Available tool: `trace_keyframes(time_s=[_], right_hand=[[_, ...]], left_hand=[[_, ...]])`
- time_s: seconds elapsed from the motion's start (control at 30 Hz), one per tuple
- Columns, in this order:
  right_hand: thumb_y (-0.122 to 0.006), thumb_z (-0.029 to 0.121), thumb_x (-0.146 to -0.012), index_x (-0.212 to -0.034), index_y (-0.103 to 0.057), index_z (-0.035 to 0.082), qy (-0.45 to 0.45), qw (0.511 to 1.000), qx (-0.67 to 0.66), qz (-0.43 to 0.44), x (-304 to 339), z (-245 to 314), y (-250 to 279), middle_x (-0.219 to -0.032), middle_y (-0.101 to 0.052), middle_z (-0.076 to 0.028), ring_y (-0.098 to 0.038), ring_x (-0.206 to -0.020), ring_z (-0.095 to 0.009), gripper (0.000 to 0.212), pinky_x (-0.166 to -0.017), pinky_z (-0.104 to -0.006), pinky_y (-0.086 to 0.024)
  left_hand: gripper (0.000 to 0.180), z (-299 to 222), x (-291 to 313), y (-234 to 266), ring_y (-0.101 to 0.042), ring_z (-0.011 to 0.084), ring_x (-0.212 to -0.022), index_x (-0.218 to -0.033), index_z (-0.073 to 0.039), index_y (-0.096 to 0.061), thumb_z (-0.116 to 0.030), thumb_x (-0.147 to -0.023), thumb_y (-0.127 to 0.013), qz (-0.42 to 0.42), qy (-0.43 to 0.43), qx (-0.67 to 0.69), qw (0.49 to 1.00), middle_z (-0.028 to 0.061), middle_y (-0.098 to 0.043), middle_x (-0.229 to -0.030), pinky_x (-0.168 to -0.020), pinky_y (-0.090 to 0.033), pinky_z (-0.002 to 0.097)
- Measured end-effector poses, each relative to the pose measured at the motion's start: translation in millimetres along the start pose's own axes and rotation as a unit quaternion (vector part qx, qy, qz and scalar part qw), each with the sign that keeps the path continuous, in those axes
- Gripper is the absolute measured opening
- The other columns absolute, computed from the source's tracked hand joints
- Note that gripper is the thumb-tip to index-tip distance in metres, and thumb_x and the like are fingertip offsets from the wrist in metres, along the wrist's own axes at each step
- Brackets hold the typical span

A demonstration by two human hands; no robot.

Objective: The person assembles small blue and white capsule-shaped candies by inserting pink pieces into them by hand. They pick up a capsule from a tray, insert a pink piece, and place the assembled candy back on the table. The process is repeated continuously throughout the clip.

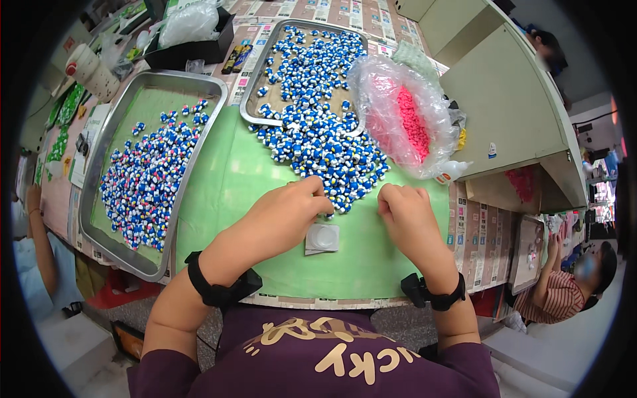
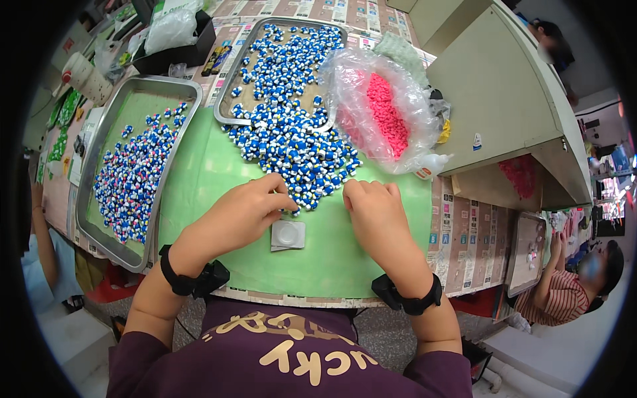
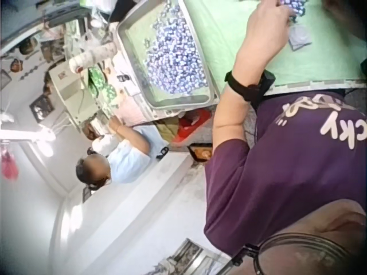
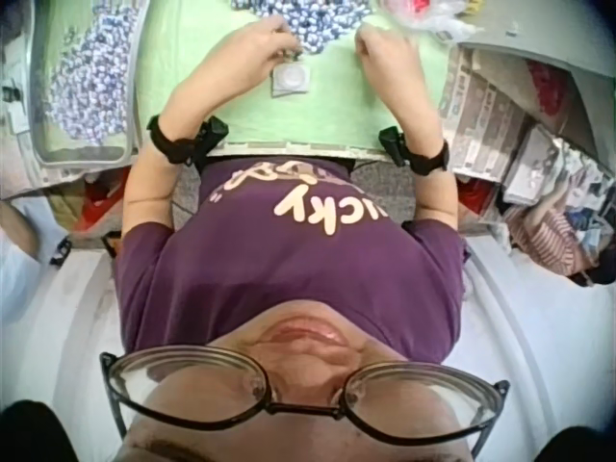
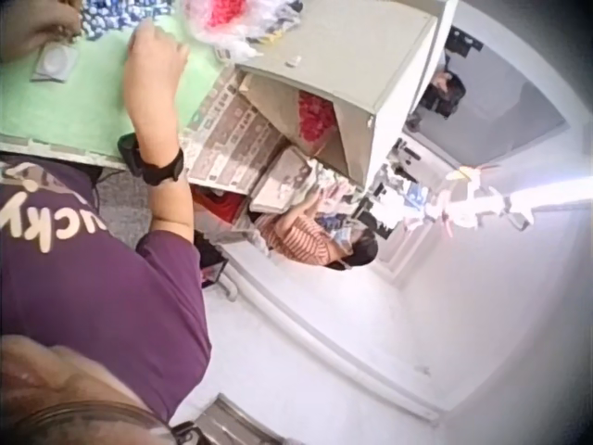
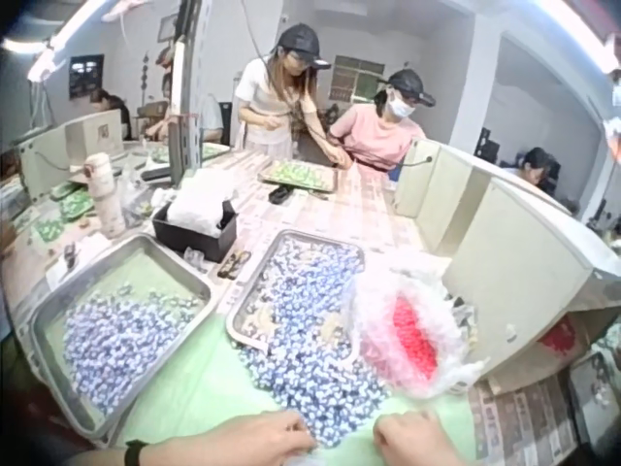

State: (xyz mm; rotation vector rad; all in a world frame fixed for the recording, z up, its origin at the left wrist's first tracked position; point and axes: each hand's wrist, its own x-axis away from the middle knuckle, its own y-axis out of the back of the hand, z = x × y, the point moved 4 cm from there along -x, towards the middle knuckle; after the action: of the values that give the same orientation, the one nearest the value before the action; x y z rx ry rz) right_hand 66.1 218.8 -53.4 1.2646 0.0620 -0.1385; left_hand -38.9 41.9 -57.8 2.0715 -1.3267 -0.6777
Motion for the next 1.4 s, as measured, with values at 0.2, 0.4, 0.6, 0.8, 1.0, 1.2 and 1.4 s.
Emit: trace_keyframes(time_s=[0.2,0.4,0.6,0.8,1.0,1.2,1.4], right_hand=[[-0.054,0.0,-0.078,-0.08,-0.049,0.008,-0.003,1.0,-0.01,-0.013,3.2,0.1,0.6,-0.069,-0.054,-0.008,-0.055,-0.072,-0.028,0.01,-0.074,-0.0385,-0.037],[-0.053,-0.001,-0.077,-0.08,-0.048,0.009,0.006,1.0,0.009,-0.017,1.8,3.2,-2.9,-0.068,-0.054,-0.007,-0.055,-0.072,-0.027,0.011,-0.073,-0.0386,-0.037],[-0.059,-0.004,-0.076,-0.083,-0.049,0.009,0.034,0.995,-0.089,-0.04,-0.7,11.5,14.1,-0.074,-0.057,-0.005,-0.056,-0.075,-0.025,0.018,-0.078,-0.0369,-0.038],[-0.069,-0.007,-0.077,-0.084,-0.05,0.011,0.106,0.929,-0.341,-0.099,-13.5,69.2,54.0,-0.086,-0.063,-0.002,-0.059,-0.078,-0.02,0.027,-0.08,-0.0338,-0.04],[-0.072,-0.007,-0.077,-0.085,-0.049,0.011,0.16,0.922,-0.319,-0.152,-12.2,88.2,55.2,-0.086,-0.063,-0.003,-0.06,-0.077,-0.019,0.03,-0.079,-0.0353,-0.042],[-0.07,-0.008,-0.079,-0.087,-0.047,0.01,0.18,0.925,-0.288,-0.171,-10.2,90.7,57.3,-0.088,-0.063,-0.005,-0.06,-0.076,-0.019,0.03,-0.077,-0.0354,-0.044],[-0.065,-0.01,-0.084,-0.09,-0.041,0.008,0.126,0.856,-0.495,-0.079,-14.3,83.1,49.3,-0.091,-0.06,-0.012,-0.058,-0.08,-0.016,0.031,-0.072,-0.0274,-0.047]], left_hand=[[0.015,5.9,-1.5,-0.2,-0.06,0.0307,-0.083,-0.092,-0.003,-0.066,0.0,-0.077,-0.065,0.0,0.013,-0.006,1.0,0.0113,-0.056,-0.089,-0.073,-0.049,0.0404],[0.014,6.3,-3.1,-3.9,-0.059,0.0331,-0.081,-0.09,-0.003,-0.062,-0.002,-0.076,-0.063,-0.015,0.022,-0.069,0.997,0.0131,-0.054,-0.088,-0.07,-0.048,0.0418],[0.019,-6.1,12.7,37.8,-0.061,0.0228,-0.079,-0.093,-0.002,-0.067,0.003,-0.076,-0.061,-0.124,0.013,0.098,0.987,0.0092,-0.054,-0.091,-0.068,-0.048,0.0342],[0.016,-27.6,33.2,40.7,-0.06,0.0158,-0.093,-0.099,0.003,-0.069,0.007,-0.087,-0.06,-0.12,0.077,0.463,0.875,0.0087,-0.053,-0.105,-0.083,-0.053,0.0278],[0.016,-40.8,34.4,37.0,-0.058,0.0144,-0.099,-0.098,0.001,-0.069,0.007,-0.083,-0.067,-0.16,0.072,0.471,0.865,0.0082,-0.052,-0.108,-0.082,-0.055,0.0276],[0.011,-46.6,36.2,37.8,-0.058,0.0139,-0.096,-0.094,0.002,-0.068,0.005,-0.083,-0.068,-0.191,0.037,0.383,0.903,0.0091,-0.053,-0.105,-0.083,-0.057,0.0273],[0.011,-48.8,36.7,43.4,-0.058,0.015,-0.091,-0.09,0.0,-0.068,0.003,-0.079,-0.069,-0.182,-0.027,0.305,0.934,0.0104,-0.054,-0.103,-0.076,-0.052,0.0268]])
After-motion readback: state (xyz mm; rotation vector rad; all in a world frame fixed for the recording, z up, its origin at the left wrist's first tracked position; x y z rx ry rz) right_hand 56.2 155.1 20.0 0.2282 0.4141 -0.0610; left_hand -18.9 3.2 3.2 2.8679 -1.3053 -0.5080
